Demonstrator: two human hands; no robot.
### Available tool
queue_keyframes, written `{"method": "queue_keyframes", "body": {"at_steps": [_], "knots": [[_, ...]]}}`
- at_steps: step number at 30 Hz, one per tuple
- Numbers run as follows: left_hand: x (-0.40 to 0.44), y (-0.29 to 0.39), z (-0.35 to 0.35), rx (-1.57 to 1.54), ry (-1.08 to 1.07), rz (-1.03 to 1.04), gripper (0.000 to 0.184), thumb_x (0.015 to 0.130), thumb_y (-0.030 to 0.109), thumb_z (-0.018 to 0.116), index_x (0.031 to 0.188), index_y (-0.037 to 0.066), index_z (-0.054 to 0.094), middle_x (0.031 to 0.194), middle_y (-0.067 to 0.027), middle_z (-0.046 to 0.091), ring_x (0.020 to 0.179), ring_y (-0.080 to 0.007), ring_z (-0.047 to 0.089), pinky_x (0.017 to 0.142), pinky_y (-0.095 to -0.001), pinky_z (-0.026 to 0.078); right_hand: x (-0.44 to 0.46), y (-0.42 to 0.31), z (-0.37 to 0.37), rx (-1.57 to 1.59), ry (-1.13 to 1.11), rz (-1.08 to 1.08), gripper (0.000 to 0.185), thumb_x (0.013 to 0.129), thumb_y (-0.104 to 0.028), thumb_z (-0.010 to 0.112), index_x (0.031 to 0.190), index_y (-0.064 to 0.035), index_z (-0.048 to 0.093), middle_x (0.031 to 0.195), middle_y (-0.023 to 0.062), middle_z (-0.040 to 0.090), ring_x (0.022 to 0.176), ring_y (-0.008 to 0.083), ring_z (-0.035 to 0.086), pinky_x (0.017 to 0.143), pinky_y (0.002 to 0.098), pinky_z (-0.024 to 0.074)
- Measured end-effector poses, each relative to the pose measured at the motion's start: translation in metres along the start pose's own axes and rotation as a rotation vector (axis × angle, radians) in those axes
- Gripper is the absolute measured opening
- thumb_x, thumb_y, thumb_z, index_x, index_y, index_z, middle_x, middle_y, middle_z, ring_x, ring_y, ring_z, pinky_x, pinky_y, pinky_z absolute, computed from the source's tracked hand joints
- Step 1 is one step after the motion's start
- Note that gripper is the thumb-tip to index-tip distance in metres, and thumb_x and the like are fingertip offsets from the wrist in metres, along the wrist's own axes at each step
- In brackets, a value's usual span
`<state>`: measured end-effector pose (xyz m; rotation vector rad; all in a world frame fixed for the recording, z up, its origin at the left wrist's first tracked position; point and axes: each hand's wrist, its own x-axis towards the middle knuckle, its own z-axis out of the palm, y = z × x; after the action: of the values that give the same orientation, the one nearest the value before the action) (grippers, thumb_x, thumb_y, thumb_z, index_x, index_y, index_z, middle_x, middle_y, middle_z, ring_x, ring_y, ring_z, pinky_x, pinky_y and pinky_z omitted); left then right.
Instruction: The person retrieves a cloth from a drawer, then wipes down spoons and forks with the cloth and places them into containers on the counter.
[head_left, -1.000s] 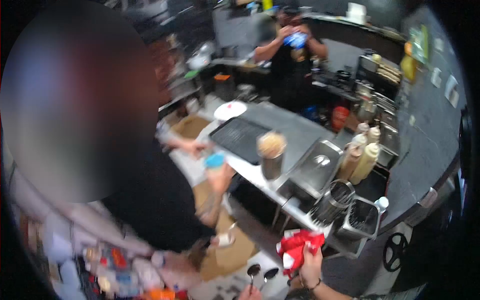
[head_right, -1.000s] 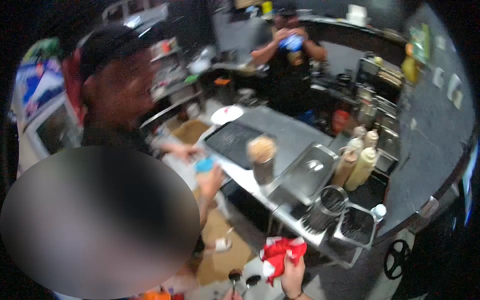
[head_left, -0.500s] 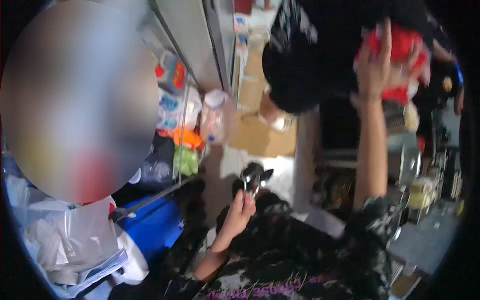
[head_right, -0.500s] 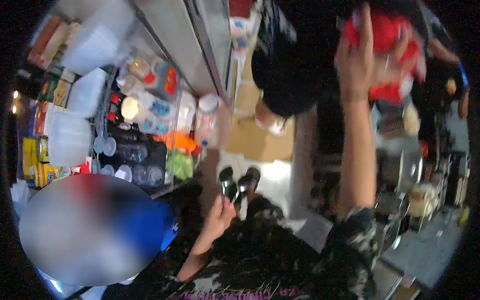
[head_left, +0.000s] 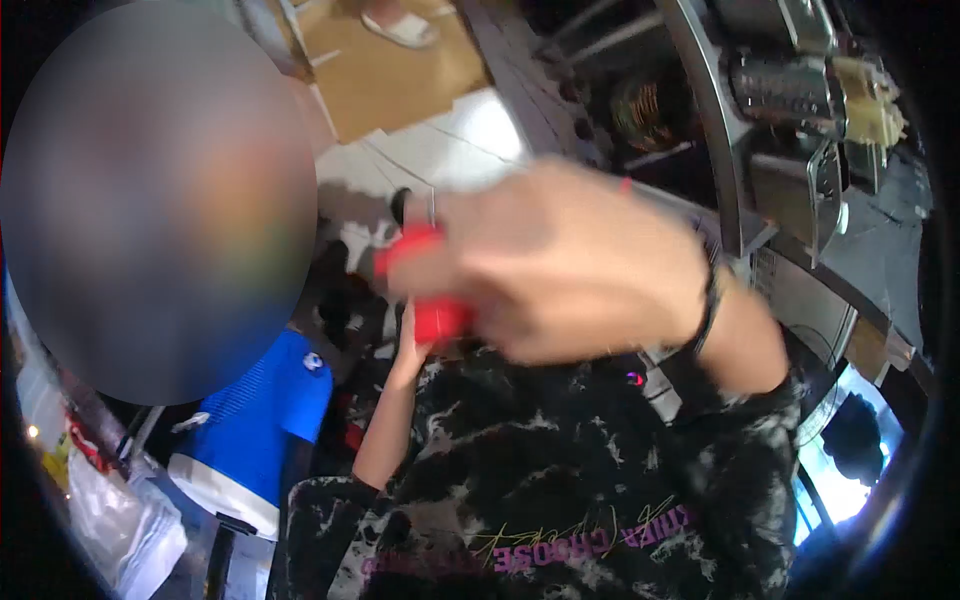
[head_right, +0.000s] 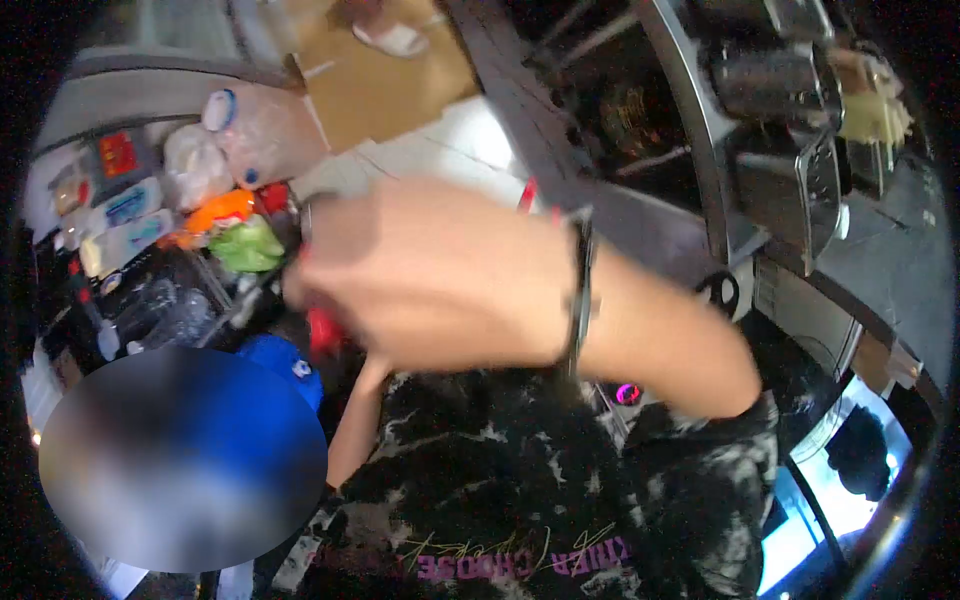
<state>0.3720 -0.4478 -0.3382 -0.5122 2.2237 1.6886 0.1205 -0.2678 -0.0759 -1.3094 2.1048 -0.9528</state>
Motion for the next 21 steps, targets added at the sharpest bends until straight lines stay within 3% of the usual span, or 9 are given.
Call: {"method": "queue_keyframes", "body": {"at_steps": [1, 2, 5, 6, 10, 12, 15, 18, 21], "knots": [[-0.011, -0.002, 0.023, 0.025, 0.034, 0.194, 0.011, 0.089, 0.016, 0.047, 0.09, 0.005, 0.043, 0.071, -0.0085, 0.053, 0.068, -0.021, 0.054, 0.064, -0.0339, 0.043, -0.025, 0.001, 0.014, 0.156, 0.023, 0.038, 0.022, 0.067, -0.018, 0.063, 0.086, -0.0082, 0.058, 0.074, 0.0114, 0.057, 0.06, 0.0279, 0.056, 0.051, 0.0355, 0.0449], [-0.014, -0.008, 0.051, 0.07, -0.001, 0.024, 0.013, 0.09, 0.018, 0.046, 0.09, 0.005, 0.043, 0.073, -0.0107, 0.054, 0.07, -0.0236, 0.055, 0.065, -0.0353, 0.043, -0.055, 0.004, 0.032, 0.314, 0.052, 0.072, 0.016, 0.069, -0.018, 0.062, 0.076, -0.0049, 0.057, 0.067, 0.0115, 0.055, 0.056, 0.0283, 0.055, 0.044, 0.0377, 0.0431], [-0.058, -0.036, 0.138, 0.252, -0.234, -0.522, 0.018, 0.091, 0.023, 0.044, 0.093, 0.005, 0.043, 0.08, -0.0174, 0.057, 0.077, -0.0313, 0.059, 0.067, -0.0397, 0.044, -0.155, -0.006, 0.042, 0.315, 0.25, 0.367, 0.016, 0.066, -0.019, 0.064, 0.067, -0.006, 0.056, 0.059, 0.0086, 0.053, 0.049, 0.025, 0.053, 0.04, 0.0374, 0.0403], [-0.074, -0.059, 0.154, 0.321, -0.237, -0.353, 0.02, 0.092, 0.025, 0.042, 0.094, 0.005, 0.042, 0.081, -0.0229, 0.057, 0.082, -0.0415, 0.057, 0.066, -0.044, 0.043, -0.181, -0.013, 0.03, 0.242, 0.162, 0.424, 0.017, 0.065, -0.021, 0.066, 0.07, -0.0073, 0.057, 0.061, 0.0069, 0.055, 0.053, 0.0238, 0.055, 0.044, 0.0371, 0.0418], [-0.104, -0.026, 0.166, 0.337, -0.316, -0.378, 0.02, 0.092, 0.025, 0.043, 0.092, 0.006, 0.04, 0.072, -0.0248, 0.055, 0.077, -0.0481, 0.053, 0.062, -0.0478, 0.042, -0.253, -0.039, 0.014, 0.284, 0.067, 0.574, 0.018, 0.067, -0.021, 0.064, 0.074, -0.0067, 0.056, 0.065, 0.0075, 0.055, 0.057, 0.0234, 0.055, 0.047, 0.0365, 0.0419], [-0.105, -0.03, 0.168, 0.403, -0.372, -0.544, 0.019, 0.091, 0.023, 0.045, 0.092, 0.005, 0.04, 0.075, -0.0248, 0.055, 0.08, -0.0478, 0.052, 0.064, -0.0471, 0.042, -0.277, -0.047, 0.013, 0.295, 0.024, 0.659, 0.019, 0.067, -0.021, 0.064, 0.076, -0.0063, 0.056, 0.068, 0.0077, 0.055, 0.058, 0.0232, 0.055, 0.049, 0.0361, 0.042], [-0.127, -0.071, 0.165, 0.246, -0.287, -0.659, 0.017, 0.087, 0.017, 0.051, 0.086, 0.003, 0.041, 0.076, -0.0151, 0.05, 0.068, -0.0267, 0.05, 0.065, -0.0348, 0.042, -0.289, -0.046, 0.019, 0.311, -0.036, 0.756, 0.02, 0.069, -0.021, 0.063, 0.079, -0.0059, 0.055, 0.071, 0.0082, 0.054, 0.061, 0.0229, 0.055, 0.051, 0.0356, 0.0421], [-0.134, -0.075, 0.159, 0.317, -0.179, -0.549, 0.018, 0.086, 0.018, 0.052, 0.086, 0.003, 0.042, 0.072, -0.0126, 0.047, 0.068, -0.0231, 0.048, 0.065, -0.0333, 0.041, -0.286, -0.044, 0.027, 0.323, -0.1, 0.811, 0.021, 0.07, -0.021, 0.062, 0.082, -0.0054, 0.055, 0.074, 0.0086, 0.054, 0.063, 0.0226, 0.055, 0.054, 0.0351, 0.0422], [-0.137, -0.08, 0.17, 0.194, -0.196, -0.68, 0.018, 0.086, 0.019, 0.052, 0.087, 0.005, 0.042, 0.073, -0.0134, 0.048, 0.067, -0.0267, 0.047, 0.065, -0.0348, 0.041, -0.268, -0.046, 0.032, 0.331, -0.181, 0.878, 0.022, 0.071, -0.02, 0.061, 0.086, -0.0049, 0.054, 0.077, 0.009, 0.054, 0.066, 0.0223, 0.055, 0.056, 0.0346, 0.0424]]}}
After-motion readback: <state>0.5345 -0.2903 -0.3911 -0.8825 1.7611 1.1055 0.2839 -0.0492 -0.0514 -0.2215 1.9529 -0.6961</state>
